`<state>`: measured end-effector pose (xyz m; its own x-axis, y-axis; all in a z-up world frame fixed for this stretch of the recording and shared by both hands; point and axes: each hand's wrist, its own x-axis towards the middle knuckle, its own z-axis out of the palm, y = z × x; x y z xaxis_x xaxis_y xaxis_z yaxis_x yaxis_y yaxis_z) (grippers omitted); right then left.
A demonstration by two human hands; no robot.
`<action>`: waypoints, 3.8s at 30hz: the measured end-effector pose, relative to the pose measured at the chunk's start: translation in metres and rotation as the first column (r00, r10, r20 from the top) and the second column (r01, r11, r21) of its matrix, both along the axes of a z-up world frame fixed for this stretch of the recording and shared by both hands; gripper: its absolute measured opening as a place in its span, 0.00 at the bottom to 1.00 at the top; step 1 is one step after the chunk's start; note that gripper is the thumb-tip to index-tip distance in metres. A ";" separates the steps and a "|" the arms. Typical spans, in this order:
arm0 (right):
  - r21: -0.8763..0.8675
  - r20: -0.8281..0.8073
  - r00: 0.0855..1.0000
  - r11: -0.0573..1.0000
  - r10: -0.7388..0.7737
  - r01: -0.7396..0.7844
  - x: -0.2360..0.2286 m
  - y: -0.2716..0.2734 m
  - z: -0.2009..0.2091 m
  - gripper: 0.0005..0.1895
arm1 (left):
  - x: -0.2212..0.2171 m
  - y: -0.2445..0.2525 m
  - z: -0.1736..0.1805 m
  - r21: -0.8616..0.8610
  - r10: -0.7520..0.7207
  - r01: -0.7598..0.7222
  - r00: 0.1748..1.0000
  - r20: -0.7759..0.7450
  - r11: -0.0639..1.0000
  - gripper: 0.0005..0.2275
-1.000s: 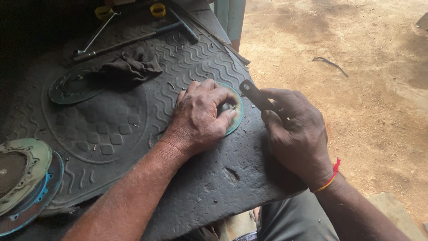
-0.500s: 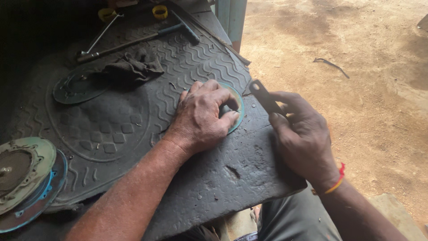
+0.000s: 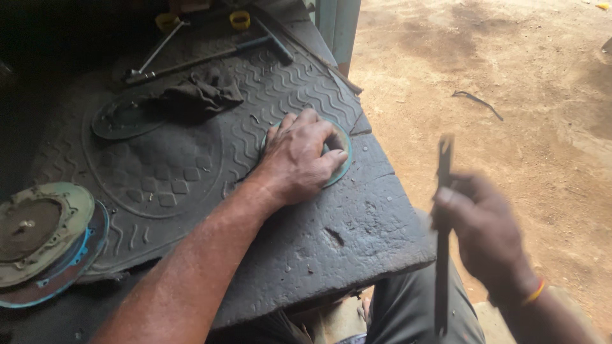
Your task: The person holds a circular metal part on a workbench and uses a metal file to smooth its edges. The person rotates the part and files different sections repeatedly.
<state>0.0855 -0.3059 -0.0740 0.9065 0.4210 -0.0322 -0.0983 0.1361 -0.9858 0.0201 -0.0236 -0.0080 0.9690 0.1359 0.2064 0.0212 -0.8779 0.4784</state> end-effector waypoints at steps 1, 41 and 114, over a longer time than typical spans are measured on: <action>-0.135 0.006 1.000 0.991 -0.004 0.004 -0.009 -0.005 -0.010 0.16 | 0.000 0.003 -0.002 -0.032 -0.013 0.014 0.999 0.032 0.999 0.10; -0.802 0.146 0.766 0.528 0.626 -0.280 0.014 0.049 0.097 0.28 | -0.007 0.013 0.005 -0.288 -0.067 0.108 0.987 0.146 0.952 0.09; 0.226 0.182 0.983 0.974 -0.022 -0.020 -0.031 0.037 0.071 0.29 | -0.012 0.087 -0.013 -0.213 0.267 -0.201 0.897 0.353 0.956 0.08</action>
<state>0.0544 -0.2686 -0.0028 0.8887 0.3969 0.2294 0.0805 0.3575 -0.9304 0.0082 0.0635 -0.0214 0.7600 0.4133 0.5015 0.0064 -0.7765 0.6301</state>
